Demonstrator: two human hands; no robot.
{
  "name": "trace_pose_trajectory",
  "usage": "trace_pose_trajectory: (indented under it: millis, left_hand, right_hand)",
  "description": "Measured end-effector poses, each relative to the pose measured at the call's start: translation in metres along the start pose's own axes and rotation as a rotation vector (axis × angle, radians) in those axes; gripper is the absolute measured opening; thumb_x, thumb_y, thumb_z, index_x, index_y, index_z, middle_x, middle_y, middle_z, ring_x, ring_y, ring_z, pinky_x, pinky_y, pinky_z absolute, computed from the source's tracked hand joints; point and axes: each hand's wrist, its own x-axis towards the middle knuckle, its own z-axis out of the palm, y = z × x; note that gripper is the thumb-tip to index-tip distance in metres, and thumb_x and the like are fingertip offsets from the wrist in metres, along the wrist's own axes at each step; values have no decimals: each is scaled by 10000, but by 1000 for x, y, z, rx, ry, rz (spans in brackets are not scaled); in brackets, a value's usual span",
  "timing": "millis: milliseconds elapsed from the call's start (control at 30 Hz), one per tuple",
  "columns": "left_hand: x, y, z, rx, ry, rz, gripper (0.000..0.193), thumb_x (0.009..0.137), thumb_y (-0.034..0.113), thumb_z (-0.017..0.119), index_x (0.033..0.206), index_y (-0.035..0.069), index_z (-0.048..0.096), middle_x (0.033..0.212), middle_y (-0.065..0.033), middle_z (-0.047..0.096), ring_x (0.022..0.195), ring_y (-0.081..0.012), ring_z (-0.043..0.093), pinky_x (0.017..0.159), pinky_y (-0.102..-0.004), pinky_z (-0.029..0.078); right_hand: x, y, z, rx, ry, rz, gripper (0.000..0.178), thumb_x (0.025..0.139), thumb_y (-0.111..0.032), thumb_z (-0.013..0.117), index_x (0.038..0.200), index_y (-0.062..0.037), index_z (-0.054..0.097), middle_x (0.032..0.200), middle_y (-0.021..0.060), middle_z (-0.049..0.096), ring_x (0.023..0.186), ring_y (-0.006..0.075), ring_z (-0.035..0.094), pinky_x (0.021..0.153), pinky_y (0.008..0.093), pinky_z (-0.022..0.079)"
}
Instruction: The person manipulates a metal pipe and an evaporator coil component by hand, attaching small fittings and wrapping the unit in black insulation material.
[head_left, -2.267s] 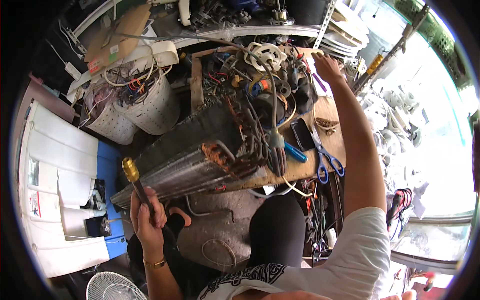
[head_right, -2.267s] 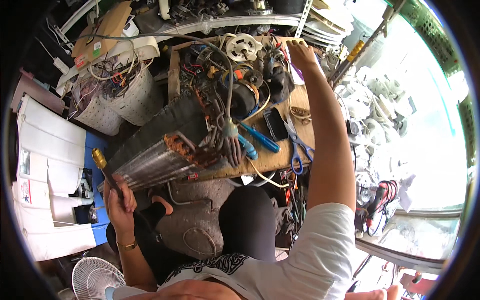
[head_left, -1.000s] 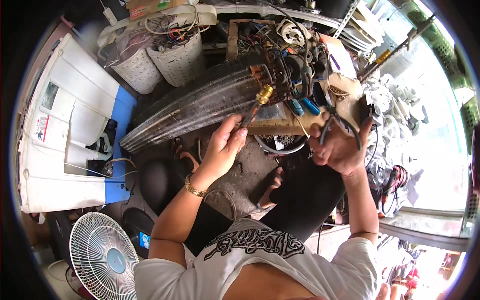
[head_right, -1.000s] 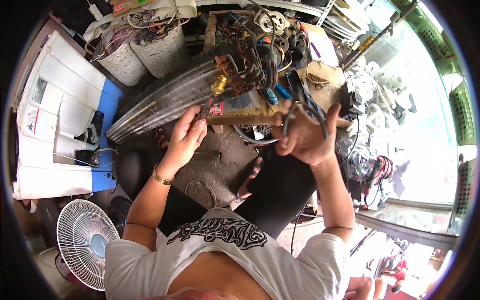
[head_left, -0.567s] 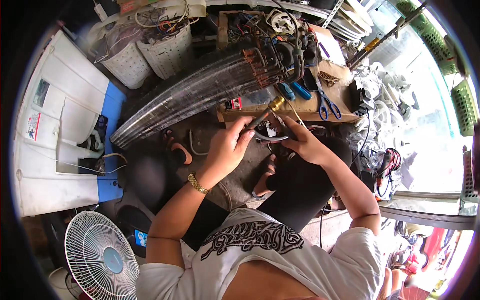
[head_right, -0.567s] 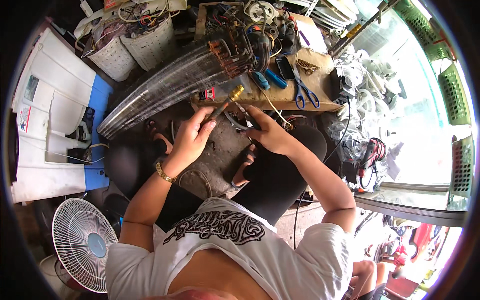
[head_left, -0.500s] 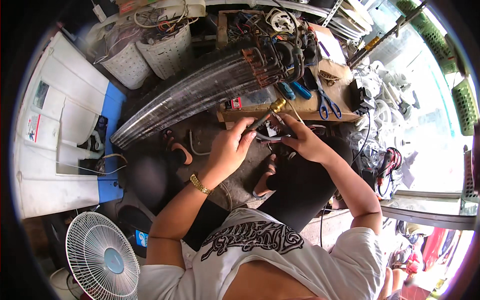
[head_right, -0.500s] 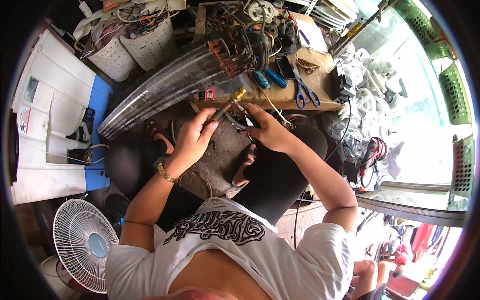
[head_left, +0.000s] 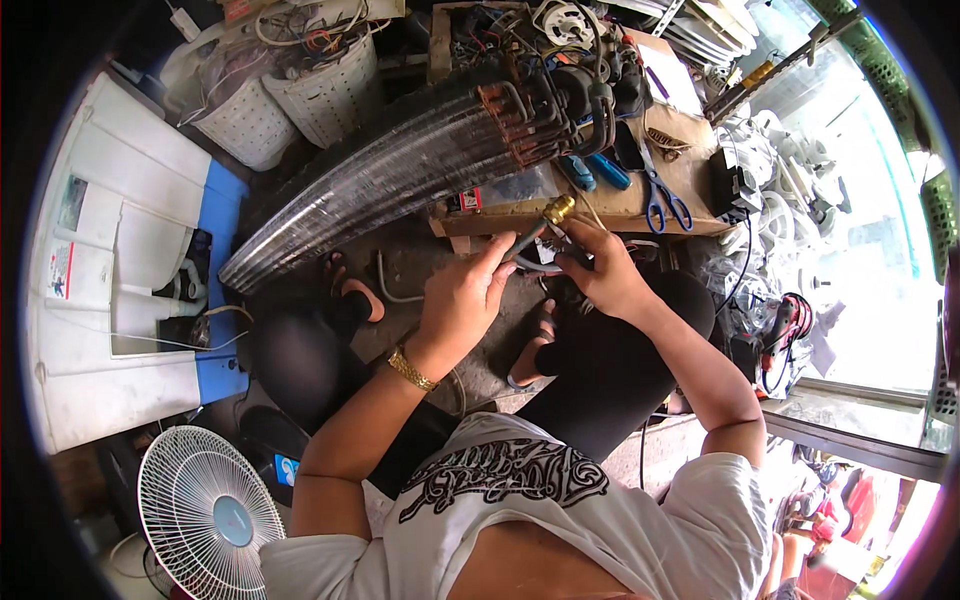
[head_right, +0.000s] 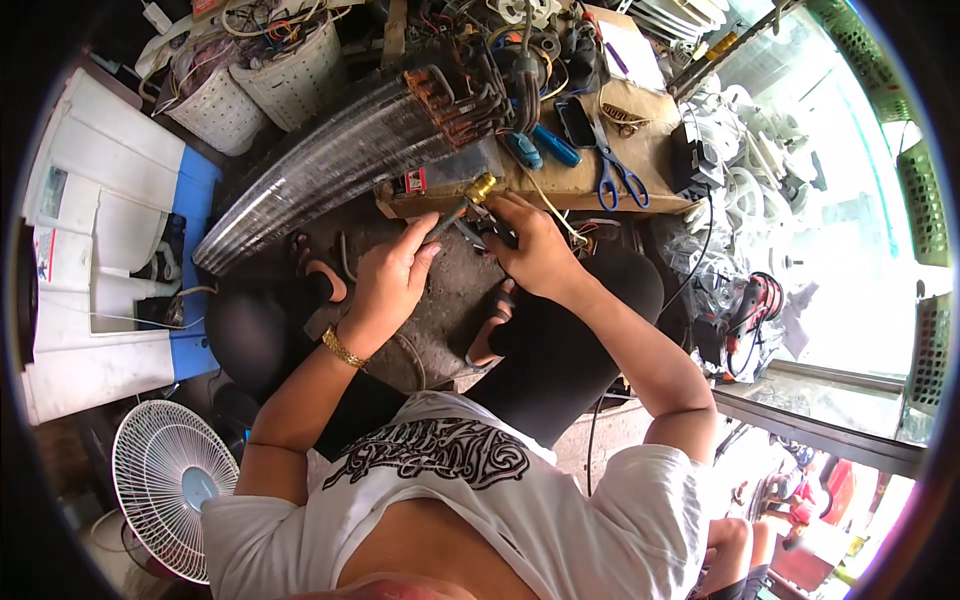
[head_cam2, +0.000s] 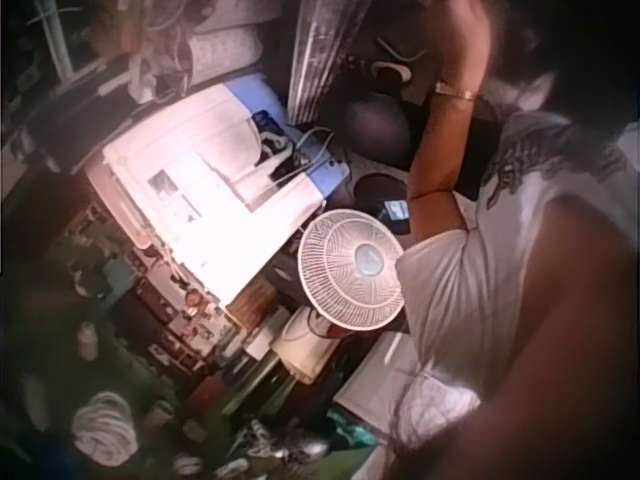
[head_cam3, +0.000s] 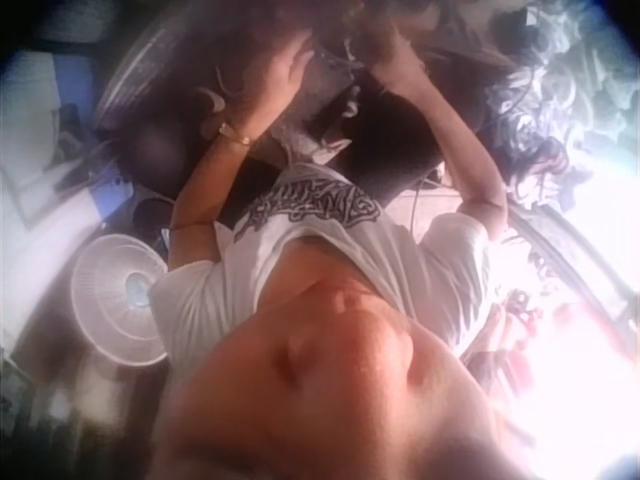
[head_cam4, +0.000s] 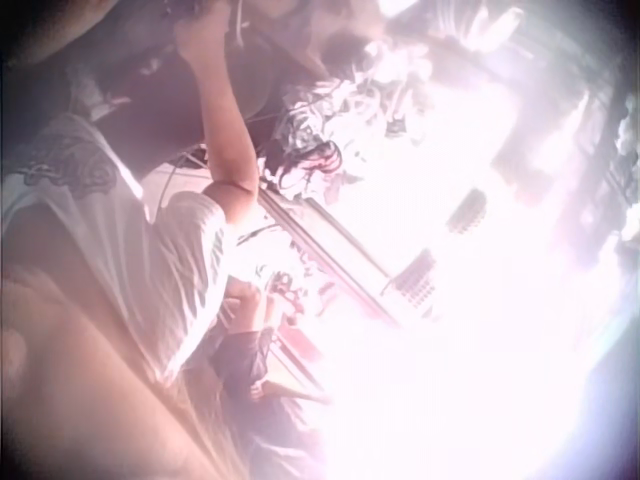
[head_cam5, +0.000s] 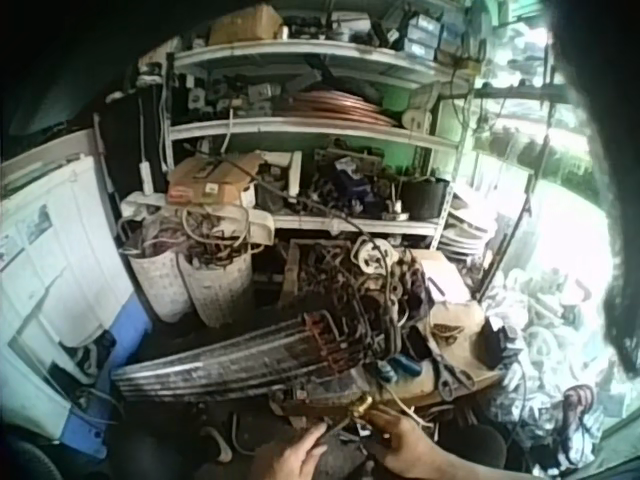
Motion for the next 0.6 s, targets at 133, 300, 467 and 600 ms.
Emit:
trace_pose_trajectory:
  millis: [133, 300, 467, 600]
  left_hand:
    - [0, -1, 4, 5, -26, -3, 310, 956, 151, 605, 1255, 74, 584, 816, -199, 676, 719, -394, 663, 594, -453, 491]
    - [-2, -4, 14, -61, -3, -59, 299, 970, 180, 585, 1253, 83, 575, 796, -186, 664, 686, -379, 655, 570, -441, 491]
    - [5, -1, 13, -81, -38, -79, 283, 973, 193, 588, 1230, 78, 572, 775, -196, 665, 704, -397, 659, 573, -463, 479]
    - [-3, -17, 31, -208, -19, -144, 222, 989, 190, 567, 1153, 42, 550, 820, -185, 661, 710, -368, 652, 601, -426, 483]
  right_hand:
    - [-1, 8, -2, 19, -68, 41, 434, 791, -12, 681, 1210, 41, 582, 1197, 217, 611, 1112, 417, 590, 924, 412, 476]
    - [-1, 6, 1, -11, 1, 19, 404, 785, -9, 681, 1177, 38, 598, 1172, 219, 627, 1078, 412, 606, 900, 413, 486]
    - [-4, -8, -4, 106, -30, 394, 408, 785, -37, 678, 1183, 22, 610, 1124, 233, 652, 1065, 404, 618, 899, 415, 492]
    - [-13, 42, -22, 5, -72, 141, 419, 790, -141, 720, 1183, -27, 627, 1057, 201, 681, 996, 318, 663, 885, 404, 499]
